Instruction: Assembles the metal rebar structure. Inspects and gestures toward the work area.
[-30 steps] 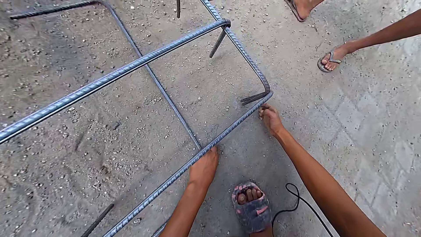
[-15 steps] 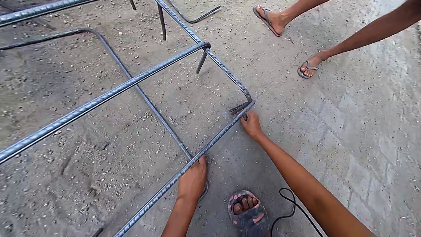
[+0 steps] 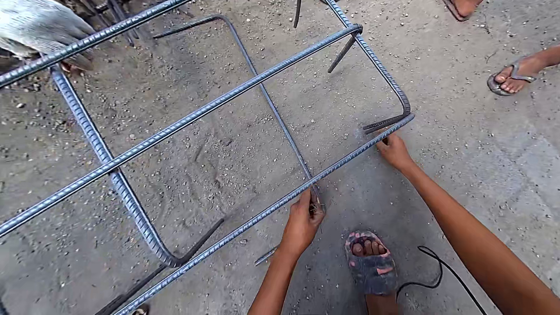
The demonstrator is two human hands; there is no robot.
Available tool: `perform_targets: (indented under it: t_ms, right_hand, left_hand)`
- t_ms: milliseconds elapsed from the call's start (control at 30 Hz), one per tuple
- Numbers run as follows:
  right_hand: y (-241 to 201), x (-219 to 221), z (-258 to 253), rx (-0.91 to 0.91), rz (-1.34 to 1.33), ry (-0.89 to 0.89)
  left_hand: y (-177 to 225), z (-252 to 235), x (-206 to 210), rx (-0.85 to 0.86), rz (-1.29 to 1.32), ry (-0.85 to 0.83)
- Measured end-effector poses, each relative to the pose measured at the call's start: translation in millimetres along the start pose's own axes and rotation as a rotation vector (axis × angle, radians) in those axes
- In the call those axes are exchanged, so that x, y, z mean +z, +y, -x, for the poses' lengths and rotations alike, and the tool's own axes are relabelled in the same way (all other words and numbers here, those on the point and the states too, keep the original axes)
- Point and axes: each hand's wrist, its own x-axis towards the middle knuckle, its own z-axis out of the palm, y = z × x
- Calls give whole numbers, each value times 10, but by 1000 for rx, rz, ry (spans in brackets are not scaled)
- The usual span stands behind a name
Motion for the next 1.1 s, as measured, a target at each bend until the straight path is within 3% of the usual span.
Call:
perform_targets:
  t_ms: [167,367,600,800,933,1000,1100]
  right_hand:
    - [-213,220,484,267,-673,-158]
    - [-439,452,668,296,-791,-407]
    - [-771,744,998,301,-763,-528]
    - [-922,916,1247,243,-891,-726]
    - [-1128,908,1270,207,-683,-709]
    - [-1214,916,1280,141,-468,-692]
    - [-1419,1112,1274,119,-393,-750]
  left_hand:
    - [-129,140,-117,-129,593,66]
    - [-204,252,-344,-206,842,-43]
    - [-264,462,-437,-151,756,-329]
    - [-140,1166,-717,-53,420,-626]
    - [-115,1591,-1024,113,285,-666]
    - [-126,1778,-1176,131,285,-677]
    - [-170,2116,-1456,101,299,-617]
